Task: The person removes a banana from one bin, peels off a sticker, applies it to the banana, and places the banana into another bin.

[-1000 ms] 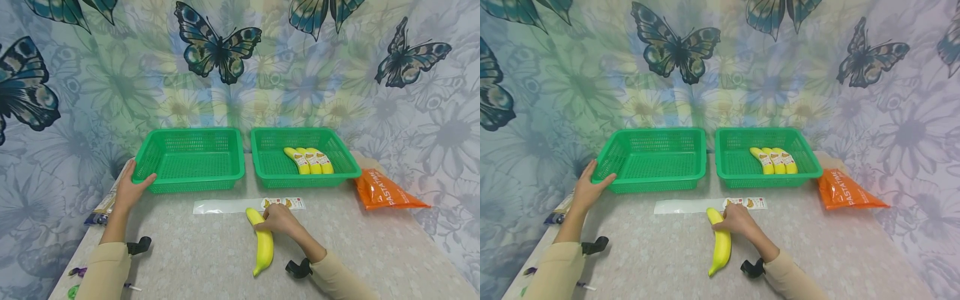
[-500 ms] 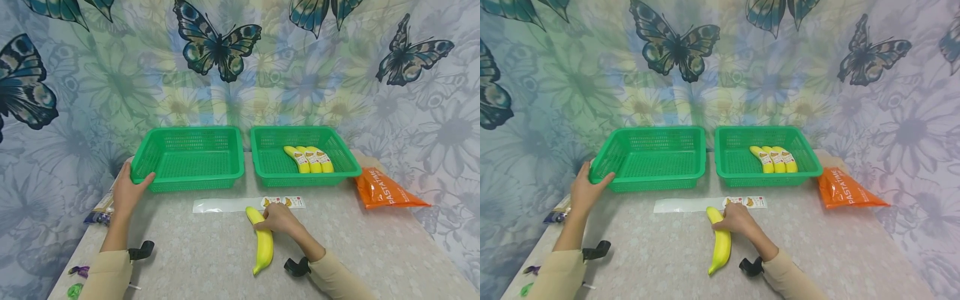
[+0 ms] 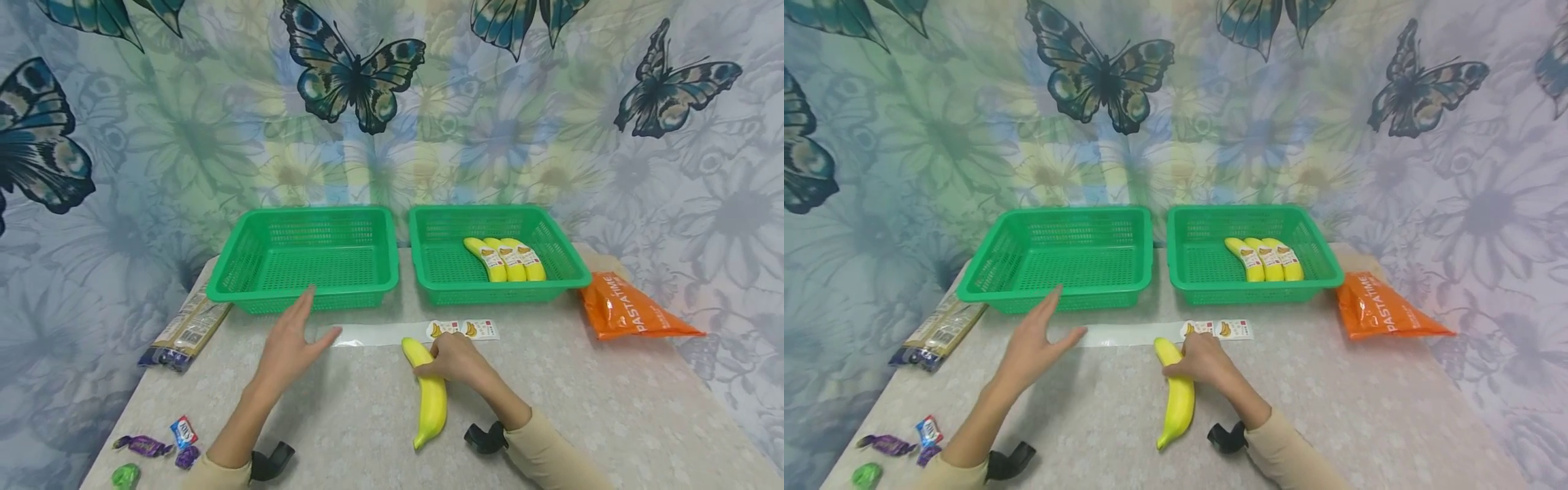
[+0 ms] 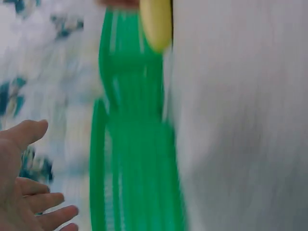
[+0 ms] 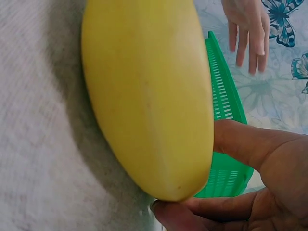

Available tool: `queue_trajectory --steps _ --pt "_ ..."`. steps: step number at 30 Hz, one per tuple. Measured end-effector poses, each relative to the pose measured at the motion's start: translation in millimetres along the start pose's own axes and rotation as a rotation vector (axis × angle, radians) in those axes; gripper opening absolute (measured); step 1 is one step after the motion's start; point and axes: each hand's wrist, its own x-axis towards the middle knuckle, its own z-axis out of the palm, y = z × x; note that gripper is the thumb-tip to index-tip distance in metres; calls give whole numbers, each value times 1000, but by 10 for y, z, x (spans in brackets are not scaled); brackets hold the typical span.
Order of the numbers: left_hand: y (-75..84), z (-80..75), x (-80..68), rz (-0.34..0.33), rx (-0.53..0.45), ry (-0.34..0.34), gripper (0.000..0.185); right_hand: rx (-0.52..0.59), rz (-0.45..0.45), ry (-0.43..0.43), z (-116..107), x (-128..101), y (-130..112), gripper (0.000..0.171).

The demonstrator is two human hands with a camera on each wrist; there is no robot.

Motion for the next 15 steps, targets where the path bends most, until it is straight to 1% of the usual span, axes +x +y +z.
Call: queue_trajectory --steps 2,5,8,10,12,15 --pt "101 171 -24 27 -18 -70 88 -5 13 1 -7 -9 3 52" --pt "195 399 -48 59 -19 -170 88 -6 22 -6 -11 -17 7 50" --pt "237 574 -33 87 -6 -283 90 -7 11 -2 -15 -17 12 50" --pt "251 664 3 120 3 -349 91 -10 5 5 -16 -14 13 50" --pt "255 733 42 155 18 -395 91 -12 -1 12 -18 -9 9 51" --pt "222 830 76 223 53 -415 89 1 -5 6 -11 -3 -10 49"
